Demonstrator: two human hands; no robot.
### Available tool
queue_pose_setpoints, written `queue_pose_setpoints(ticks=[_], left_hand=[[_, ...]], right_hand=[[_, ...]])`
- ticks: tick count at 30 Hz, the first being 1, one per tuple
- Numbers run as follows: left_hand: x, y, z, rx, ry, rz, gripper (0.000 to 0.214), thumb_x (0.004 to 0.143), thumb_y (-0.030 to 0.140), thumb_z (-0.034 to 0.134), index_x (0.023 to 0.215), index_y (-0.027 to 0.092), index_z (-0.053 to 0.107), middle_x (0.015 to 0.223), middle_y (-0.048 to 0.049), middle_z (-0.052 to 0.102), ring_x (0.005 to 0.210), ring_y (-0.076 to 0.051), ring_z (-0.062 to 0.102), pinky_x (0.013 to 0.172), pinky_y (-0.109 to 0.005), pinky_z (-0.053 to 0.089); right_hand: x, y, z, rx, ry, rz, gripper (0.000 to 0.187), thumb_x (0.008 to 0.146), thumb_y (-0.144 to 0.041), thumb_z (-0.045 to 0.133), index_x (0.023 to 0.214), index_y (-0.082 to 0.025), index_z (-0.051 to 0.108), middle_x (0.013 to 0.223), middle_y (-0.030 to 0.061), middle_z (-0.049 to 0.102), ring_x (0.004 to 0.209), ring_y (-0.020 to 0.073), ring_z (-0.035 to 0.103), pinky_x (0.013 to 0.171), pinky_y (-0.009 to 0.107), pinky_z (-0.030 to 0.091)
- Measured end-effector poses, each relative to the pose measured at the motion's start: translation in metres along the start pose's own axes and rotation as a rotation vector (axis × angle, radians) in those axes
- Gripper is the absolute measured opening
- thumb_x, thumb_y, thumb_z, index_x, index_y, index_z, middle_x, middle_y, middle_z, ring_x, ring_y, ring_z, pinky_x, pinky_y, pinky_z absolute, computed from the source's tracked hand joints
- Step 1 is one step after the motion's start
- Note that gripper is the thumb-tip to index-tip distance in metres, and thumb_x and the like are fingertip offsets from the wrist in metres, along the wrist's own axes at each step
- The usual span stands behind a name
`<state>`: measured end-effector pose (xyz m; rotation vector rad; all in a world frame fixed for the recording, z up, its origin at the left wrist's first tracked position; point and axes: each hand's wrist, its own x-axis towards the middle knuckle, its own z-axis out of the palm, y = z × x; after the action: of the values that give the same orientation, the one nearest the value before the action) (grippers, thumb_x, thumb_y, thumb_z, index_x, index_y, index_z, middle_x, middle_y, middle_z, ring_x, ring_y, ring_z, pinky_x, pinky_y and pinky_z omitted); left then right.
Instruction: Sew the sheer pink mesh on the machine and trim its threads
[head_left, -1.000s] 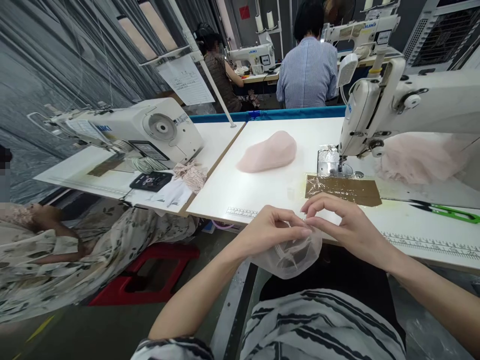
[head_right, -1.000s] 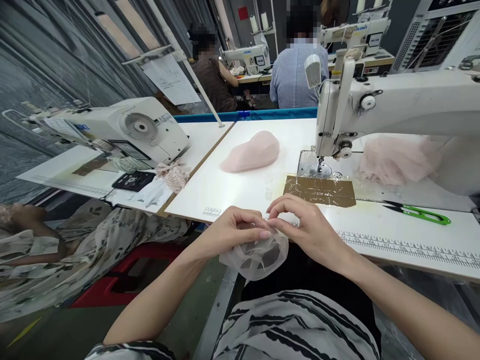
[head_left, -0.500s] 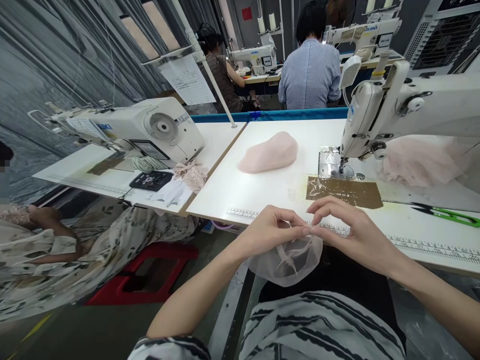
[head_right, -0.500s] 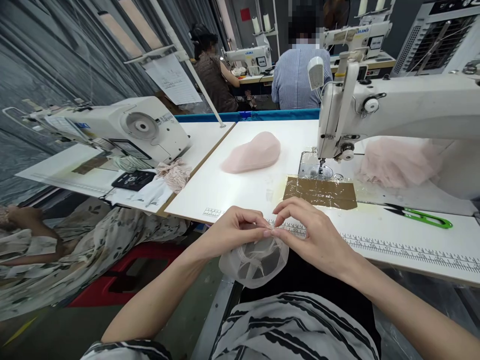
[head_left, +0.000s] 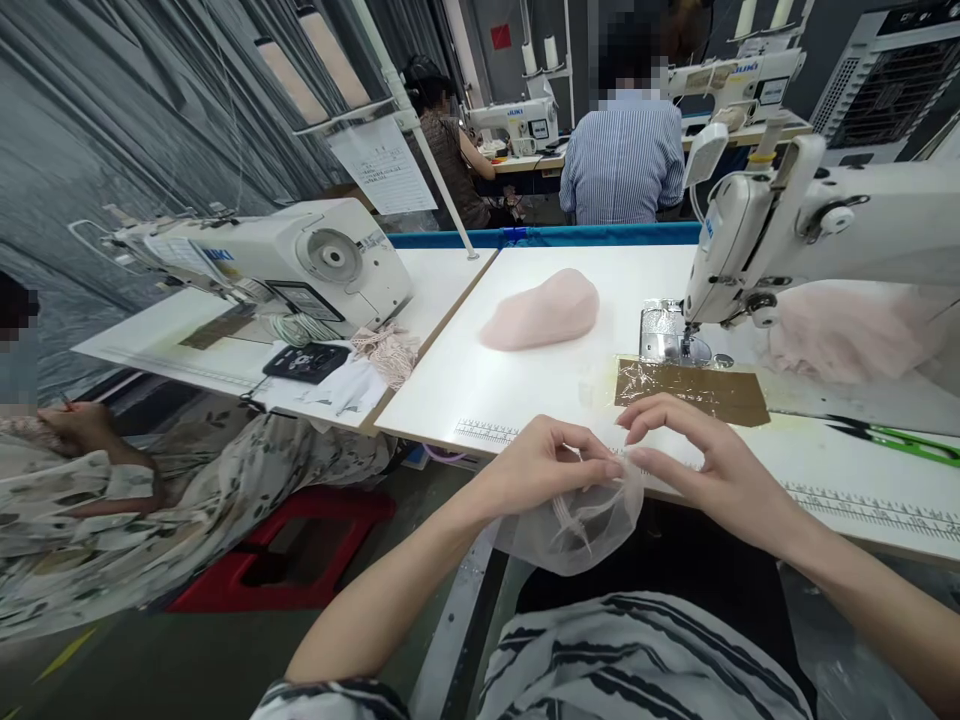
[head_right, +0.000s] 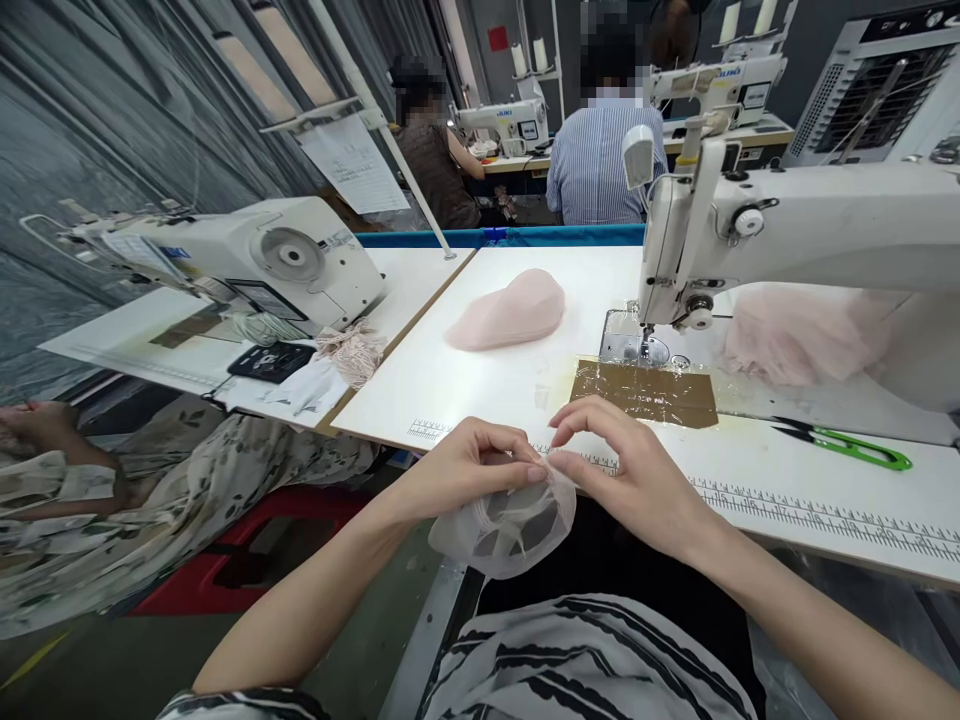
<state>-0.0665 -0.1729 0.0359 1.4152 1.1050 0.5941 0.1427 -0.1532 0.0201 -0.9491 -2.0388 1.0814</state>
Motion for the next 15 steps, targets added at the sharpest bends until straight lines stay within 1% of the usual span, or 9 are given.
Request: queue_pose_setpoints(ticks=[2, 4, 7, 9, 10, 12, 14, 15], left_hand=[[0.0, 0.0, -0.001, -0.016, -0.017, -0.01, 0.023, 0.08, 0.036, 0.07, 0.077, 0.013, 0.072, 0.066, 0.0001, 0.059, 0.056, -0.006, 0.041, 0.052, -0.019, 0.032], [0.0, 0.001, -0.002, -0.033, -0.031, -0.018, 0.02, 0.08, 0.033, 0.071, 0.076, 0.014, 0.072, 0.063, 0.001, 0.057, 0.056, -0.006, 0.041, 0.052, -0.019, 0.032], [0.0, 0.001, -0.005, -0.074, -0.048, -0.007, 0.015, 0.078, 0.029, 0.073, 0.078, 0.014, 0.074, 0.065, 0.0008, 0.059, 0.059, -0.006, 0.047, 0.056, -0.018, 0.037], [0.001, -0.001, -0.009, -0.131, -0.071, 0.007, 0.013, 0.079, 0.028, 0.072, 0.08, 0.015, 0.074, 0.071, -0.0005, 0.064, 0.065, -0.008, 0.053, 0.061, -0.018, 0.042], [0.001, -0.002, -0.011, -0.163, -0.085, 0.013, 0.013, 0.079, 0.028, 0.071, 0.081, 0.016, 0.074, 0.075, -0.0015, 0.066, 0.069, -0.009, 0.057, 0.065, -0.018, 0.044], [0.001, -0.005, -0.016, -0.214, -0.099, 0.022, 0.015, 0.081, 0.029, 0.07, 0.083, 0.016, 0.074, 0.082, -0.0037, 0.07, 0.077, -0.011, 0.062, 0.072, -0.02, 0.048], [-0.001, -0.008, -0.022, -0.219, -0.086, 0.043, 0.017, 0.08, 0.031, 0.07, 0.085, 0.015, 0.075, 0.085, -0.0055, 0.072, 0.085, -0.015, 0.065, 0.078, -0.023, 0.05], [-0.002, -0.008, -0.025, -0.209, -0.075, 0.062, 0.018, 0.081, 0.031, 0.07, 0.086, 0.015, 0.075, 0.085, -0.0062, 0.072, 0.089, -0.016, 0.065, 0.081, -0.024, 0.05]], right_hand=[[0.002, 0.001, 0.002, -0.02, -0.008, -0.03, 0.011, 0.09, -0.039, 0.057, 0.09, -0.028, 0.06, 0.113, 0.0005, 0.059, 0.108, 0.019, 0.054, 0.078, 0.028, 0.047], [0.005, 0.003, 0.003, -0.025, 0.022, -0.054, 0.012, 0.092, -0.037, 0.055, 0.087, -0.027, 0.059, 0.108, 0.001, 0.061, 0.104, 0.0188, 0.056, 0.082, 0.03, 0.046], [0.01, 0.006, 0.002, -0.035, 0.11, -0.065, 0.018, 0.094, -0.037, 0.05, 0.084, -0.024, 0.058, 0.101, 0.002, 0.063, 0.098, 0.0189, 0.059, 0.084, 0.031, 0.046], [0.009, 0.007, 0.0, -0.055, 0.125, -0.047, 0.021, 0.094, -0.039, 0.049, 0.084, -0.024, 0.059, 0.101, 0.0023, 0.064, 0.097, 0.0194, 0.059, 0.083, 0.031, 0.047], [0.007, 0.008, -0.002, -0.071, 0.115, -0.03, 0.022, 0.095, -0.04, 0.048, 0.084, -0.025, 0.059, 0.101, 0.0025, 0.064, 0.097, 0.0198, 0.06, 0.081, 0.031, 0.048], [-0.001, 0.012, -0.008, -0.123, 0.084, 0.013, 0.021, 0.094, -0.042, 0.048, 0.087, -0.027, 0.06, 0.104, 0.0031, 0.064, 0.097, 0.0214, 0.06, 0.071, 0.029, 0.051], [-0.013, 0.023, -0.02, -0.203, 0.069, 0.054, 0.019, 0.092, -0.044, 0.049, 0.095, -0.031, 0.062, 0.11, 0.0042, 0.064, 0.1, 0.0246, 0.06, 0.056, 0.028, 0.051], [-0.02, 0.031, -0.028, -0.255, 0.078, 0.07, 0.018, 0.091, -0.044, 0.051, 0.099, -0.033, 0.063, 0.113, 0.0044, 0.064, 0.102, 0.0264, 0.06, 0.051, 0.028, 0.051]])
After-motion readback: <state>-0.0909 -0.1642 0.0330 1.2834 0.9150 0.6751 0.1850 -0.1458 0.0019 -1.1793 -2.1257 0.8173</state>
